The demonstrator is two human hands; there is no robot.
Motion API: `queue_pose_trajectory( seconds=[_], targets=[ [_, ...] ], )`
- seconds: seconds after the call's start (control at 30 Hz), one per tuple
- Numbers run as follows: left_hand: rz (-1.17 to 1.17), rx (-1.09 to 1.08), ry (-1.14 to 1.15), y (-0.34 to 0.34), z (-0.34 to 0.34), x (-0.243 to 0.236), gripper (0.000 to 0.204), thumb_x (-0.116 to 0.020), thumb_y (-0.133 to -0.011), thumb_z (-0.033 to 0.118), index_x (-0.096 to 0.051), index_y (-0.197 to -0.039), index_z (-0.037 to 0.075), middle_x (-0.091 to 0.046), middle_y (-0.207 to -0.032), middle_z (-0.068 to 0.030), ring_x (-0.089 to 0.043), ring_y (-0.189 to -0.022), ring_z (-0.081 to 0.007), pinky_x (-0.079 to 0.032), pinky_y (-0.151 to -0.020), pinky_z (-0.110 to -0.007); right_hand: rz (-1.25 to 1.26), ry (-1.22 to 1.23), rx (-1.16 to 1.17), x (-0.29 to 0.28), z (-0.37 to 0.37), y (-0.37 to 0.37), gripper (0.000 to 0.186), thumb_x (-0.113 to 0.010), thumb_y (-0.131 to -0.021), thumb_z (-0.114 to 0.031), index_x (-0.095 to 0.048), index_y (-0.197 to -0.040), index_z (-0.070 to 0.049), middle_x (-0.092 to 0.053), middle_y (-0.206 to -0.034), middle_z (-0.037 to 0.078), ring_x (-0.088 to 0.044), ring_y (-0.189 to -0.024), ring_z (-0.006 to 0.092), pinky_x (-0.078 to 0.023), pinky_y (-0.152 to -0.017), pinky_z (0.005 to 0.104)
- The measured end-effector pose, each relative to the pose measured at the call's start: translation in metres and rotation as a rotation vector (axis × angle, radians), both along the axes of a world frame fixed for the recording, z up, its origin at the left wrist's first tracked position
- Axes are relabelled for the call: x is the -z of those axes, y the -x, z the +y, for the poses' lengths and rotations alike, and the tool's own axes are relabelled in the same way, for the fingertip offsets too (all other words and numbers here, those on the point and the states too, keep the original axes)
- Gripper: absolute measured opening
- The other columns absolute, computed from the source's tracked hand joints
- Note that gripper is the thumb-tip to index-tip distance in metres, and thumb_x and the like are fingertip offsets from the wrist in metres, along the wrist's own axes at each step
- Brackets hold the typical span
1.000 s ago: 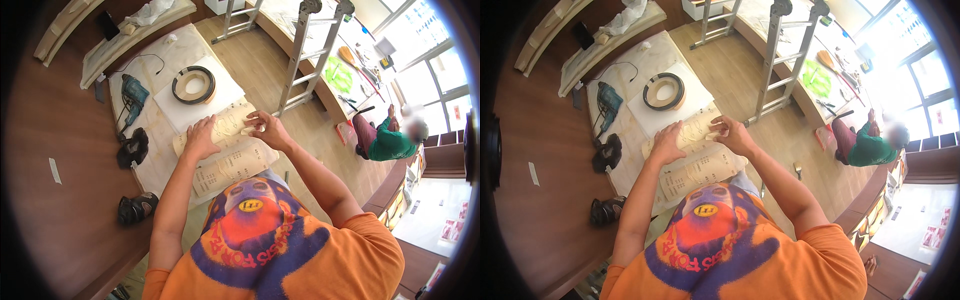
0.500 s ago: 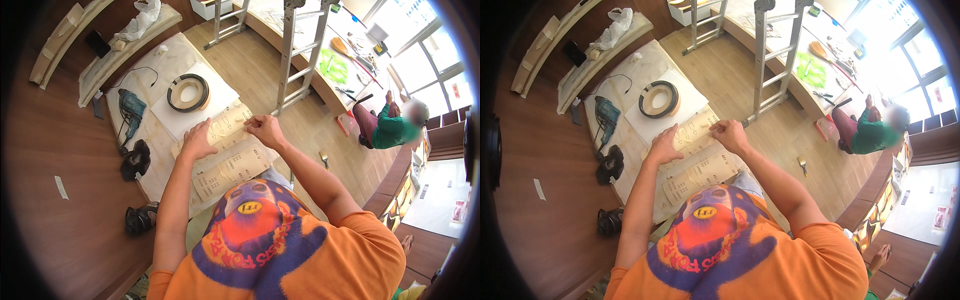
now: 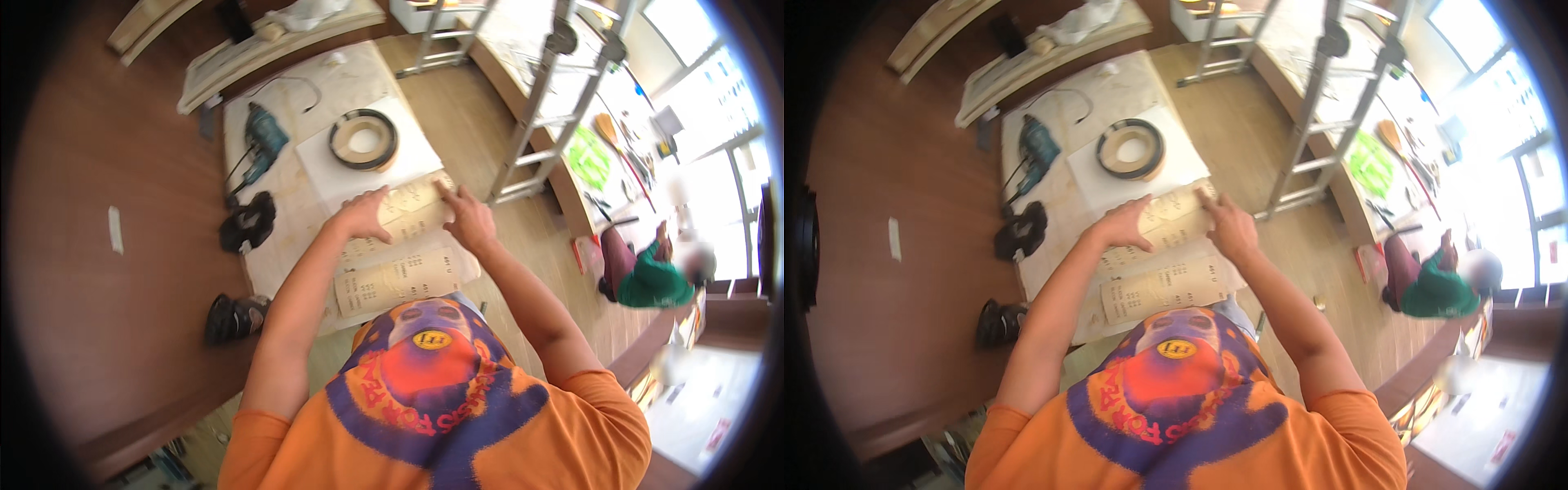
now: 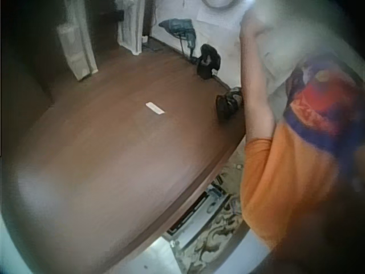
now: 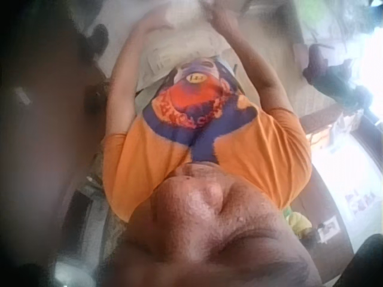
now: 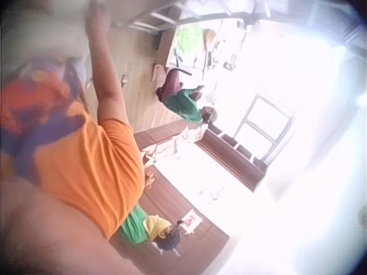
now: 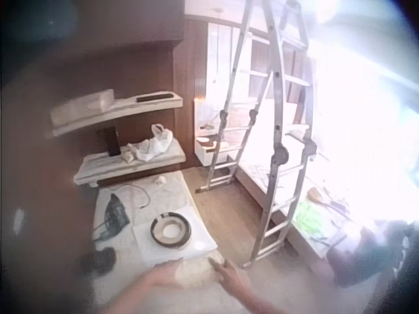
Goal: The person unrolls a roll of black material on a table, uses a utility knife to cut a rectangular piece, and then trims the edges. The person also briefly walks to a sink area and interacts with a faucet before returning to the table to continue cutting.
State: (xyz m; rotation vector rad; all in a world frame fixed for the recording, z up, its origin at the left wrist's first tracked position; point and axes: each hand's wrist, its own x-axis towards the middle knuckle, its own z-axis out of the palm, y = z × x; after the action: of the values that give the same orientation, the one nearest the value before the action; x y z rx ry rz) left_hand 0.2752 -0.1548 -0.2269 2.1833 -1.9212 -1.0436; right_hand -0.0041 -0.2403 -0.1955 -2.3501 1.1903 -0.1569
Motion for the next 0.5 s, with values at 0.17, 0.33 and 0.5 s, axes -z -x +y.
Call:
queue_pose_trajectory(
  seconds=[0.17, 0.33, 0.5],
  targets=[
    [-0.090, -0.073, 0.051, 0.037, 0.020, -0.029, 0.135, -0.103, -0.058, 0.037, -0.032, -0.172, 0.014, -0.055, -0.159, -0.0199, -0.055, -0.143, -0.0389, -0.044, -0.120, -0.050, -0.200, 0.041, 0.031, 0.021, -0.043, 0.035, 0.097, -0.100, -0.065, -0.016, -0.060, -0.153, -0.002, -0.070, -0.128, 0.017, -0.072, -0.111, 0.0316, -0.059, -0.098, 0.0443],
    [0.111, -0.279, 0.341, 0.023, 0.059, -0.050, 0.127, -0.102, -0.057, 0.022, -0.040, -0.168, 0.013, -0.060, -0.153, -0.0205, -0.057, -0.140, -0.0398, -0.046, -0.120, -0.046, -0.414, -0.278, -0.015, -0.042, -0.037, -0.006, 0.047, -0.092, -0.084, -0.017, -0.077, -0.124, 0.001, -0.068, -0.083, 0.005, -0.053, -0.073, 0.0138, -0.049, -0.069, 0.0350],
    [-0.066, -0.792, 0.688, 0.006, 0.140, -0.054, 0.114, -0.100, -0.066, 0.018, -0.042, -0.163, 0.000, -0.059, -0.151, -0.0259, -0.058, -0.138, -0.0451, -0.047, -0.118, -0.050, -0.559, -0.009, -0.614, -0.120, 0.005, -0.122, 0.036, -0.082, -0.092, -0.010, -0.074, -0.126, 0.000, -0.073, -0.107, 0.016, -0.071, -0.087, 0.0301, -0.056, -0.078, 0.0403]
  ],
)
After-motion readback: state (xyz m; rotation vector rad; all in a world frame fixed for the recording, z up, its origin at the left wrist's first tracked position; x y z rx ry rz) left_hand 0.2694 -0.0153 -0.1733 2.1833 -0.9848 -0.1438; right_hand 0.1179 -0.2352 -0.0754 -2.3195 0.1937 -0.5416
